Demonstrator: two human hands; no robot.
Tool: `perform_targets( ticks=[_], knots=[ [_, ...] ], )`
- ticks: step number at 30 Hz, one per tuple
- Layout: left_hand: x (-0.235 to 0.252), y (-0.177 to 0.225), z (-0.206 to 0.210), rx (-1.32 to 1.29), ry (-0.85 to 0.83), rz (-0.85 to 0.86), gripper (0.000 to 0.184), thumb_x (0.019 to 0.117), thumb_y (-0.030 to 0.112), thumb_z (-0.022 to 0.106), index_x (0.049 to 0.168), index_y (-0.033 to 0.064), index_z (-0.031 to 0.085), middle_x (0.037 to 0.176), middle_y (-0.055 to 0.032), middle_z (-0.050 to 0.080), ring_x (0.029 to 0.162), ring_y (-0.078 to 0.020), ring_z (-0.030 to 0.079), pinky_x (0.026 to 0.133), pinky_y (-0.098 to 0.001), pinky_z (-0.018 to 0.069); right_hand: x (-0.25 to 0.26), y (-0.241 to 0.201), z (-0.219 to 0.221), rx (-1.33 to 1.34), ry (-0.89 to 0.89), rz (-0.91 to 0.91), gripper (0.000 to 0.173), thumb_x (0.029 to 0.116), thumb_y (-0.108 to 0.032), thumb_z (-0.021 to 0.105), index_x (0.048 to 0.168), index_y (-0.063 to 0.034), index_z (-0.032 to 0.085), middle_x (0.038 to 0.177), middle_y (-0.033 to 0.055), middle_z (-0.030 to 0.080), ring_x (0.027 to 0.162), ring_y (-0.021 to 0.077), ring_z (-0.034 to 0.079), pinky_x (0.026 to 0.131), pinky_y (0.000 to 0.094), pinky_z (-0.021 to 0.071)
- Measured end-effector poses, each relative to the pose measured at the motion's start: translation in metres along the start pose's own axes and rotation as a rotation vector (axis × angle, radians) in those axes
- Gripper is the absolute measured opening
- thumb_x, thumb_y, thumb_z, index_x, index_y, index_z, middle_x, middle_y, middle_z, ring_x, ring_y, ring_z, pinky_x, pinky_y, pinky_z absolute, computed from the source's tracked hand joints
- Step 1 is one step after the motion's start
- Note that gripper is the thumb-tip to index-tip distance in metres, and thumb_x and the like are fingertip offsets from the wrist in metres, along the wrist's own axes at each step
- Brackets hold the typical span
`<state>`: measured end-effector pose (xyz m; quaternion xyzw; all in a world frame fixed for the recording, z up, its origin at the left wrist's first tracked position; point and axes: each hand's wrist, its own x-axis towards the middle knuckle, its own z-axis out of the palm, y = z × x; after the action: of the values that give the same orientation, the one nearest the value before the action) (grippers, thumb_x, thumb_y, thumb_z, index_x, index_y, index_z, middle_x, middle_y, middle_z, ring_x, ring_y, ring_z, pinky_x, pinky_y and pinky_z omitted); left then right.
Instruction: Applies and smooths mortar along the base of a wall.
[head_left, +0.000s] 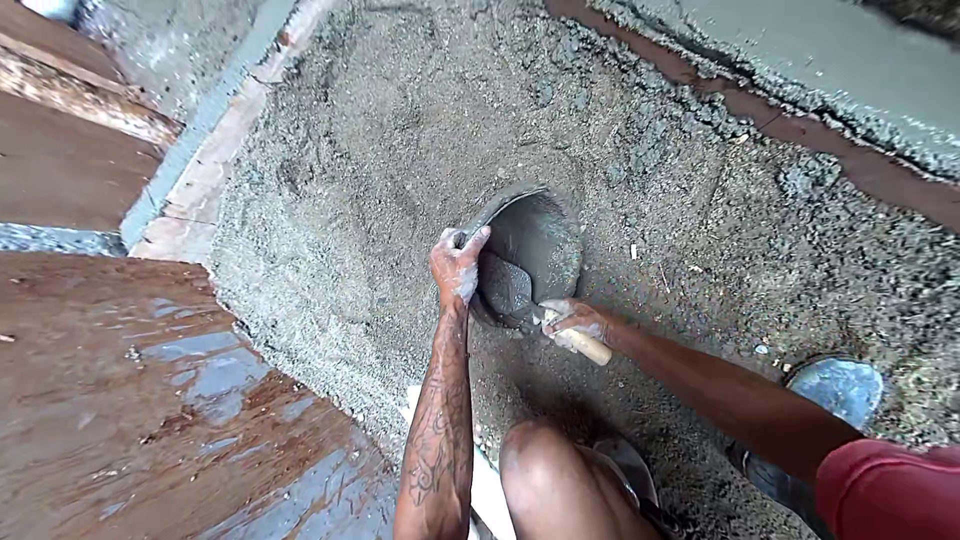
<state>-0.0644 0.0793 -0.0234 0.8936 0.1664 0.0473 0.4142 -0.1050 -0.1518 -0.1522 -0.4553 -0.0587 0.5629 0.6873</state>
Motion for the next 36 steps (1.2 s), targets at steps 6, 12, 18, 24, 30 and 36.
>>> perform_targets(
  ticks=[6,12,18,24,30,36],
  knots=[
    [0.022,0.014,0.005,0.072,0.064,-0.181,0.039,0.0925,0.038,0.075,0.079,0.0033,0.065,0.079,-0.0082,0.061,0.077,-0.0230,0.058,0.075,-0.0497,0.0461,-0.043,-0.037,-0.015,-0.025,0.033,-0.028,0.037,0.0883,-0.010,0.060,0.125,-0.0067,0.055,0.081,-0.0010,0.064,0.054,0.0081,0.058,0.050,0.0247,0.0529],
    [0.027,0.024,0.001,0.106,0.069,-0.265,0.042,0.0953,0.037,0.072,0.085,-0.0027,0.066,0.081,-0.0141,0.061,0.080,-0.0278,0.058,0.079,-0.0530,0.0453,-0.098,-0.099,-0.035,0.087,0.134,-0.121,0.032,0.0855,-0.014,0.063,0.117,-0.0109,0.058,0.075,-0.0020,0.064,0.050,0.0075,0.057,0.045,0.0238,0.0508],
    [0.027,0.038,0.014,0.116,0.068,-0.284,0.042,0.0952,0.037,0.073,0.083,-0.0023,0.064,0.079,-0.0133,0.060,0.078,-0.0285,0.057,0.077,-0.0537,0.0445,-0.133,-0.220,-0.076,-0.011,0.309,-0.287,0.028,0.0832,-0.014,0.059,0.111,-0.0105,0.062,0.074,-0.0030,0.065,0.050,0.0049,0.057,0.044,0.0208,0.0496],
    [0.026,0.044,0.021,0.148,0.075,-0.288,0.040,0.0950,0.036,0.074,0.084,-0.0017,0.066,0.081,-0.0140,0.062,0.078,-0.0288,0.059,0.076,-0.0544,0.0448,-0.093,-0.354,-0.142,-0.745,0.827,-0.215,0.026,0.0915,-0.006,0.065,0.116,0.0000,0.060,0.083,0.0110,0.063,0.059,0.0185,0.060,0.055,0.0356,0.0554],
    [0.028,0.050,0.027,0.201,0.087,-0.289,0.043,0.0944,0.035,0.074,0.079,-0.0030,0.063,0.077,-0.0134,0.058,0.075,-0.0286,0.056,0.075,-0.0528,0.0434,-0.032,-0.415,-0.176,-1.264,1.085,0.179,0.038,0.0970,-0.023,0.067,0.125,0.0030,0.063,0.131,0.0289,0.062,0.124,0.0467,0.059,0.098,0.0677,0.0475],
    [0.021,0.076,0.038,0.295,0.042,-0.347,0.046,0.0952,0.036,0.074,0.099,-0.0095,0.070,0.103,-0.0279,0.068,0.100,-0.0430,0.065,0.092,-0.0619,0.0473,-0.100,-0.385,-0.165,-1.291,1.004,0.146,0.041,0.0968,-0.022,0.069,0.128,0.0026,0.061,0.119,0.0306,0.066,0.115,0.0486,0.064,0.095,0.0671,0.0501]
  ],
)
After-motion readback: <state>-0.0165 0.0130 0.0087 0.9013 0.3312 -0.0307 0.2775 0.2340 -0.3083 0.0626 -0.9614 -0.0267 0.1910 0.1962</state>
